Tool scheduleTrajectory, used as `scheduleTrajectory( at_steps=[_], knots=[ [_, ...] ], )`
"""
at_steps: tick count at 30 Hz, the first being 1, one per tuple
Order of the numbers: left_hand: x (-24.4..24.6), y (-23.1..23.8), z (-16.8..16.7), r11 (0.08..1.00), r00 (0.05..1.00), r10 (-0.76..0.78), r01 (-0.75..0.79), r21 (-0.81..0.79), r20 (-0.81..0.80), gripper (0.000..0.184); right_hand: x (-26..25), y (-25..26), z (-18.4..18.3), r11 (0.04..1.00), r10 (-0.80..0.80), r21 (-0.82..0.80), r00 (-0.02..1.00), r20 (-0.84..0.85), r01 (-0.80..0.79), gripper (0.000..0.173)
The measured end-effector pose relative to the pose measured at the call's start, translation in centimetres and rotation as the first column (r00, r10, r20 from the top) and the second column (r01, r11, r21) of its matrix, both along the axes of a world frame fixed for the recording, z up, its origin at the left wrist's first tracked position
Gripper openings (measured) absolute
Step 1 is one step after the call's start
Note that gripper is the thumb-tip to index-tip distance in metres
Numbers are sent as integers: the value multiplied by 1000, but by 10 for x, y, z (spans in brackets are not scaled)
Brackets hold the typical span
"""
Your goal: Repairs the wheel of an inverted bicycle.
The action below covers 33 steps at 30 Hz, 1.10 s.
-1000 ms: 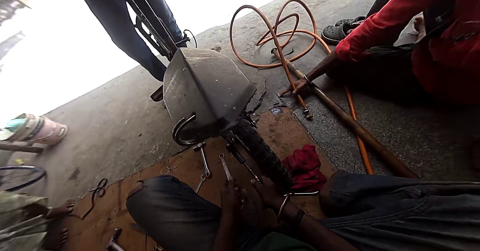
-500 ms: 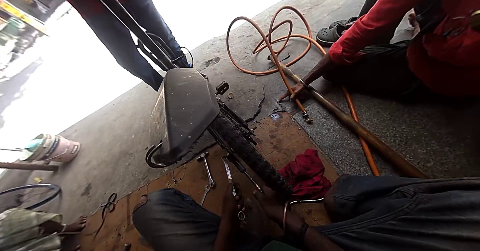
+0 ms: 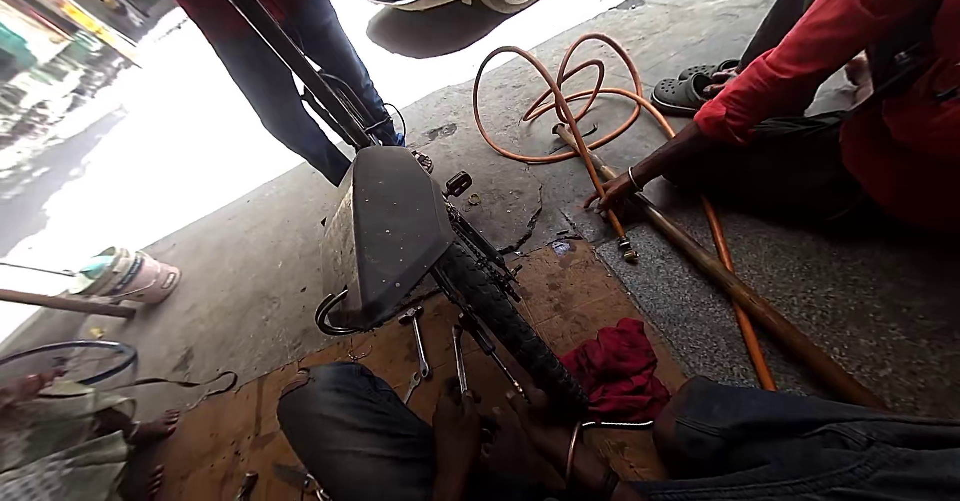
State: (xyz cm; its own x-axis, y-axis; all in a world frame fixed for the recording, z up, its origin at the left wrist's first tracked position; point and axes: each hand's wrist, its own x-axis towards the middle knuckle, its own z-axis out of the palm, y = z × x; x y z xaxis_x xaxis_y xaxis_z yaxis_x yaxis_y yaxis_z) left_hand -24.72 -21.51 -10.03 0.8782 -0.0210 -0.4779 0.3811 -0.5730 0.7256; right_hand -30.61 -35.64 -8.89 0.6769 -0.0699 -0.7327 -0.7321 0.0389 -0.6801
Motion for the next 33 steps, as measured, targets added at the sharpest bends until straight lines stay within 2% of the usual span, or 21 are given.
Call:
scheduleTrajectory(
  at_steps=[2,4,6,8,12,15,17,19,22,23,27,30,33],
  knots=[
    [-1,-1,-5,984,986,-115,97,151,121,36,0,2,-16,1000,-6,-22,1000,16,6,44],
    [-2,-7,-1,960,966,-177,126,251,188,38,-1,5,-38,998,0,-60,1000,28,2,42],
    [-3,-14,7,944,959,-207,144,298,193,42,0,4,-30,999,8,-54,1000,12,-7,44],
    [-1,-21,22,930,960,-238,182,319,148,45,0,3,-14,999,11,-46,1000,4,-10,46],
    [18,-30,62,929,959,-280,279,243,-31,38,0,6,-41,995,-5,-102,999,41,9,41],
    [17,-35,63,908,945,-317,327,263,-81,40,1,8,-41,995,-1,-101,999,37,5,40],
    [0,-35,39,912,953,-301,295,285,-22,52,0,8,-35,994,4,-106,1000,30,-1,41],
    [-5,-34,26,951,973,-229,227,209,-15,55,1,7,-34,992,7,-123,1000,29,-3,41],
    [6,-35,30,994,971,-70,49,-97,-228,39,0,6,-44,995,-29,-90,998,47,33,38],
    [10,-37,29,992,967,-20,-11,-124,-254,35,0,6,-47,995,-34,-96,998,57,40,38],
    [14,-40,17,998,993,-11,18,55,-119,41,2,5,-52,991,-35,-126,996,79,45,42],
    [13,-41,16,993,998,-30,37,114,-61,43,3,5,-49,989,-30,-143,993,113,46,46],
    [-2,-44,-1,989,998,-35,27,149,53,39,1,8,-53,981,-63,-171,985,162,91,47]
  ],
)
